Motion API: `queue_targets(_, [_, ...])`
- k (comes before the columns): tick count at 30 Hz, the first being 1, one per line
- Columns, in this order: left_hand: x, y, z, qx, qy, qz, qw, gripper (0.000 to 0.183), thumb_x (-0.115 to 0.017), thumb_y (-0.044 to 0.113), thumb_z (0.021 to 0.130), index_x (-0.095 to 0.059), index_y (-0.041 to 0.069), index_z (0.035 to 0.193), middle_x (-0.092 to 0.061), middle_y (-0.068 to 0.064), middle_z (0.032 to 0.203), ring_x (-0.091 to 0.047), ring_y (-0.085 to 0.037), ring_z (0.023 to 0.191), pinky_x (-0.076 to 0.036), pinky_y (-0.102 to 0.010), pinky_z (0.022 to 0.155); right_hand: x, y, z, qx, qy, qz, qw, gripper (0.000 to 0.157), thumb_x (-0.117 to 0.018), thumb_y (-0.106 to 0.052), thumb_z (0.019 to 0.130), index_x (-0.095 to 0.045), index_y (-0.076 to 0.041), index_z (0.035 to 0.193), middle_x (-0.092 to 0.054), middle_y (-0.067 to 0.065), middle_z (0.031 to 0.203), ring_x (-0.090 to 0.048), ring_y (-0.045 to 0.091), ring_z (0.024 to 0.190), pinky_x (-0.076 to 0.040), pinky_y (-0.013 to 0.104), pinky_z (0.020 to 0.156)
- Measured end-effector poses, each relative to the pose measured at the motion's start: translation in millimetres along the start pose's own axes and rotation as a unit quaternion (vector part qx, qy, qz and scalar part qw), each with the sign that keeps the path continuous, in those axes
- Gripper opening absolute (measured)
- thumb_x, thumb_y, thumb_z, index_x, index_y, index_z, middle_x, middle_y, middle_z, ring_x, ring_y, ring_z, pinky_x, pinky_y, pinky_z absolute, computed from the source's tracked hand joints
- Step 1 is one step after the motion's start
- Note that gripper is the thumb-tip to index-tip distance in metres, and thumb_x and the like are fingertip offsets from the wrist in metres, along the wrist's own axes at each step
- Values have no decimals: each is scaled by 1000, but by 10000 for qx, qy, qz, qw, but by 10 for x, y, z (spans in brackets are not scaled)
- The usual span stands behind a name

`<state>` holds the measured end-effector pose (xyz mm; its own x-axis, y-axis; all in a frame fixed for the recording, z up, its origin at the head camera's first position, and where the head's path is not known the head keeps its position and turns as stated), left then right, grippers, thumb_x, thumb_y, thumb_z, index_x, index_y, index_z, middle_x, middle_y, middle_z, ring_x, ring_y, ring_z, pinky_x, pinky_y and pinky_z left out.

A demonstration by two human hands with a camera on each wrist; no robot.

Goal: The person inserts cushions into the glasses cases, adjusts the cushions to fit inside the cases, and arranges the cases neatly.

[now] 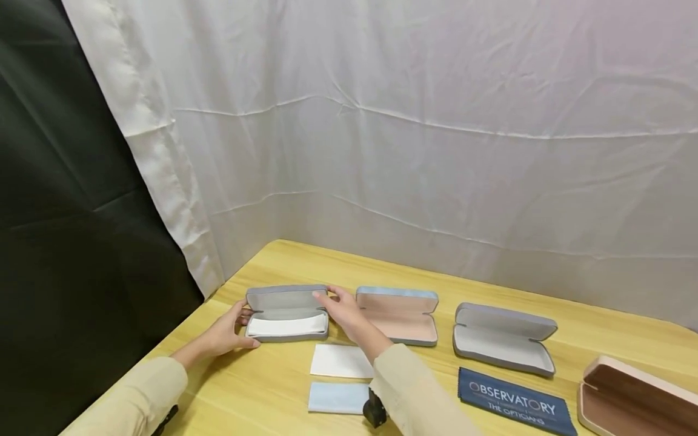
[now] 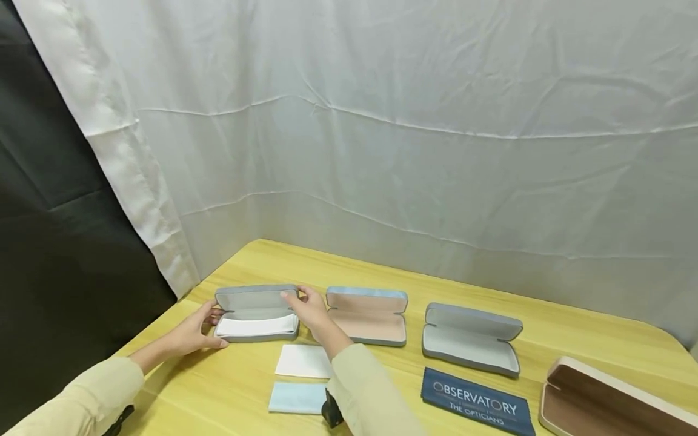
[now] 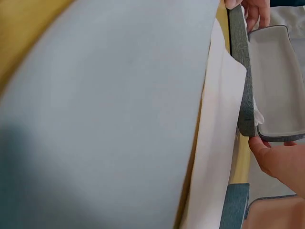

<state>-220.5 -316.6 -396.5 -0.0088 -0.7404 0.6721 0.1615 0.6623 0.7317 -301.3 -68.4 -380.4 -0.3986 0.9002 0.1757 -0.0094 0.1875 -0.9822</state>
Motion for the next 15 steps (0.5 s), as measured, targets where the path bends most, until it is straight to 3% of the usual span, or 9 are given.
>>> queue_targets(7, [25,-1,-26,-4,103,35,9999,93,-80,8,70,-20,-14,138,-51,-30,120,-52,-34,104,-36,-52,95,-66,-55,58,-12,12,150,9999,64,-57,-38,90,-39,-1,139,-39,21,142,-39,37,129,-35,47,106])
queue_targets(15, [18,3,-48,-12,177,-5,9998,94,-80,8,69,-20,-14,138,-52,-31,120,-53,-35,104,-36,-53,96,-113,-79,97,-50,444,119,9989,52,-62,-36,88,-54,-1,126,-53,16,126,-53,28,110,-46,41,93])
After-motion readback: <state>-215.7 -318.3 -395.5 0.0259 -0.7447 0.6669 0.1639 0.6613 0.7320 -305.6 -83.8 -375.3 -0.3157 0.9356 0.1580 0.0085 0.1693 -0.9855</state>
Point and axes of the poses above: each hand's wrist, its own z-axis towards the middle knuckle, its own x-axis out of the back of the hand, y = z × x, the point moved 1 cm from there along z, towards the middle knuckle
